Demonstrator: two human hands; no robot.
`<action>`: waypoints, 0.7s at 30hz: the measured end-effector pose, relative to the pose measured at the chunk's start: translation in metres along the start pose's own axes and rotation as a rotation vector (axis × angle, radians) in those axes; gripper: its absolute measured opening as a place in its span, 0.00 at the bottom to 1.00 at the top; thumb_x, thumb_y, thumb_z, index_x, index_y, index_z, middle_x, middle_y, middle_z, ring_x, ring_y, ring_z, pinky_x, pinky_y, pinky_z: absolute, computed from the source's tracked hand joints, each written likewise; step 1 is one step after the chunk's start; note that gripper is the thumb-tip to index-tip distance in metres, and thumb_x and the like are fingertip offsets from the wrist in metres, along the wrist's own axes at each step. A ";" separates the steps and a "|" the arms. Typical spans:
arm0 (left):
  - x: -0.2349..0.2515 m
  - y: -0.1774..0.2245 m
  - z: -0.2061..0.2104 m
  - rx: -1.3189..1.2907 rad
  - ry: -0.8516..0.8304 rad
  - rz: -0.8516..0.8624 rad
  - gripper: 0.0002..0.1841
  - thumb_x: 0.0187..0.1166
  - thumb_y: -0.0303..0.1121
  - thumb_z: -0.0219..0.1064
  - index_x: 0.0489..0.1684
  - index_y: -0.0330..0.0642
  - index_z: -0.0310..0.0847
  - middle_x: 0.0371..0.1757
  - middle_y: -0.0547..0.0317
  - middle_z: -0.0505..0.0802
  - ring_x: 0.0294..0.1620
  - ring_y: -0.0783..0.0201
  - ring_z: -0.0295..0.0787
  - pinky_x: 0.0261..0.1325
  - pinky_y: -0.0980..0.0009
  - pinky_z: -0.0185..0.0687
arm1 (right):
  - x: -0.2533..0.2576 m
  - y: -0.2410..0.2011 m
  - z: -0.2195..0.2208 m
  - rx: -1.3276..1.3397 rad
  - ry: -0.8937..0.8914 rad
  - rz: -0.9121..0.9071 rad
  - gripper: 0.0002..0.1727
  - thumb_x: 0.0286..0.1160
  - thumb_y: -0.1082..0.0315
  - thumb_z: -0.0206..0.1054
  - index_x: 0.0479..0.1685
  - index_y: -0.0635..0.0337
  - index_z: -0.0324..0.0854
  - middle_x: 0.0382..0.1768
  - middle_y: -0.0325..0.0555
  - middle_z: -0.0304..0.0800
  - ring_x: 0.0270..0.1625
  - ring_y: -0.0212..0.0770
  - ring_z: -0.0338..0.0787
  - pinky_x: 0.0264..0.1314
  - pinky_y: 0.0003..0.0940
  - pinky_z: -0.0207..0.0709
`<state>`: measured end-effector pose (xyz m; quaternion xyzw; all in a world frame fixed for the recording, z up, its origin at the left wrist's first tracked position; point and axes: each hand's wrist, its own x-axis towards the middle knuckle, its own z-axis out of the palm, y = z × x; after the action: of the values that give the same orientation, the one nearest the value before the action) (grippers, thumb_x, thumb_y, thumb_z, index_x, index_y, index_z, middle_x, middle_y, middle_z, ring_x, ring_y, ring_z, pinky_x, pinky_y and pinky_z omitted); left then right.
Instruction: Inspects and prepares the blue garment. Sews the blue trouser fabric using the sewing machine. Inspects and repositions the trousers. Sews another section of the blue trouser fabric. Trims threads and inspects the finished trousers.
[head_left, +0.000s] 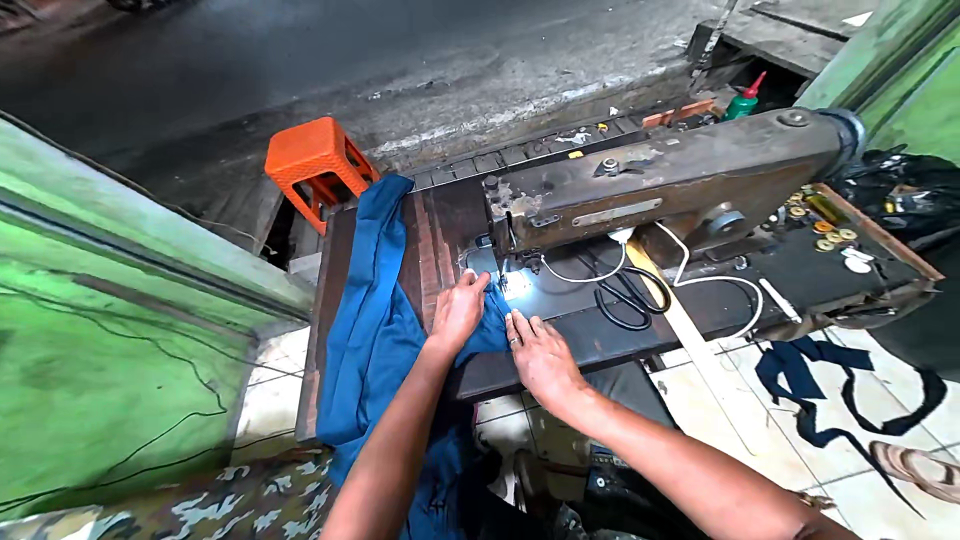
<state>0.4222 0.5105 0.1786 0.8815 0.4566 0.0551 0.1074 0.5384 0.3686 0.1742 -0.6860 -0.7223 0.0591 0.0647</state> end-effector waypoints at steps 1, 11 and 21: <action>0.007 -0.004 0.000 -0.014 -0.002 0.036 0.16 0.84 0.28 0.62 0.67 0.44 0.86 0.54 0.37 0.92 0.50 0.37 0.93 0.50 0.40 0.86 | 0.004 -0.003 0.001 -0.012 0.007 0.025 0.26 0.80 0.80 0.54 0.79 0.71 0.74 0.79 0.61 0.78 0.70 0.58 0.87 0.66 0.47 0.81; 0.052 -0.015 -0.006 -0.017 -0.040 0.181 0.14 0.83 0.29 0.63 0.59 0.40 0.90 0.57 0.41 0.93 0.55 0.40 0.92 0.59 0.41 0.83 | 0.030 -0.010 0.006 -0.020 0.083 0.181 0.26 0.79 0.78 0.57 0.78 0.69 0.76 0.74 0.61 0.81 0.65 0.56 0.88 0.61 0.44 0.83; 0.065 -0.020 0.007 -0.113 0.067 0.271 0.09 0.80 0.27 0.66 0.50 0.35 0.91 0.55 0.43 0.93 0.50 0.43 0.93 0.54 0.44 0.87 | 0.033 -0.002 0.018 -0.053 0.226 0.170 0.24 0.76 0.75 0.62 0.73 0.68 0.82 0.70 0.59 0.86 0.60 0.56 0.91 0.57 0.43 0.85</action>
<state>0.4449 0.5739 0.1671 0.9251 0.3331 0.1242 0.1333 0.5313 0.4018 0.1569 -0.7484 -0.6511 -0.0323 0.1221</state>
